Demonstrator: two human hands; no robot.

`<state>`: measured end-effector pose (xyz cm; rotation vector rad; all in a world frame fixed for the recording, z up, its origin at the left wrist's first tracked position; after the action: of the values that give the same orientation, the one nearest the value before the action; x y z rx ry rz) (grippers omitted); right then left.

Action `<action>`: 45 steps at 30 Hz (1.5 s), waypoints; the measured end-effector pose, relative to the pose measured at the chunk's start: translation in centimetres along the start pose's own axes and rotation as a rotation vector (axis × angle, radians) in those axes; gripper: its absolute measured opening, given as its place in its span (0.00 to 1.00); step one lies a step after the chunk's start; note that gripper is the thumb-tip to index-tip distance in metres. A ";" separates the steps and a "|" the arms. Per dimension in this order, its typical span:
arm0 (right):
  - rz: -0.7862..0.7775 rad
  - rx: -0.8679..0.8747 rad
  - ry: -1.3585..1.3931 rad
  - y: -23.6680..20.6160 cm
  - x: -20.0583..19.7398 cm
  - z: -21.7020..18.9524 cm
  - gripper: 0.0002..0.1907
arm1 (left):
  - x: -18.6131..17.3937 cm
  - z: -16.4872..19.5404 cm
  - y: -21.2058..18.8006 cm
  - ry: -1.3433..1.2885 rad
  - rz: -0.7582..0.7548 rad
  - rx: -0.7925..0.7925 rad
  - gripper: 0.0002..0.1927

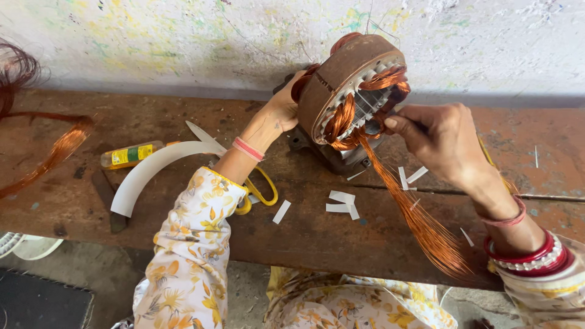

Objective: The person winds copper wire into the slots of a motor stator, using a flat white insulating strip to separate layers. The person holds the stator with one hand and guides the wire with the other, repeatedly inserting the wire and adjusting its position.

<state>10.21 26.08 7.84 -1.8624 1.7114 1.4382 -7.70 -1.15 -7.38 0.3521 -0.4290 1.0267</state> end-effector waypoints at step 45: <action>-0.001 0.351 0.393 1.7 1.9 -0.3 0.28 | 2.8 2.4 -2.2 0.392 -0.293 0.396 0.39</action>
<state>8.57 24.14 7.32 -2.0269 1.9750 0.7333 -4.92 -1.30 -4.11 0.5361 0.1814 0.8623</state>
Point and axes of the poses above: each hand's wrist, its own y-axis towards the middle knuckle, its own x-axis out of the palm, z = x × y, the point moved 2 cm from there along y, towards the middle knuckle, and after that the axes turned 3 degrees about z, right-handed, at the moved point
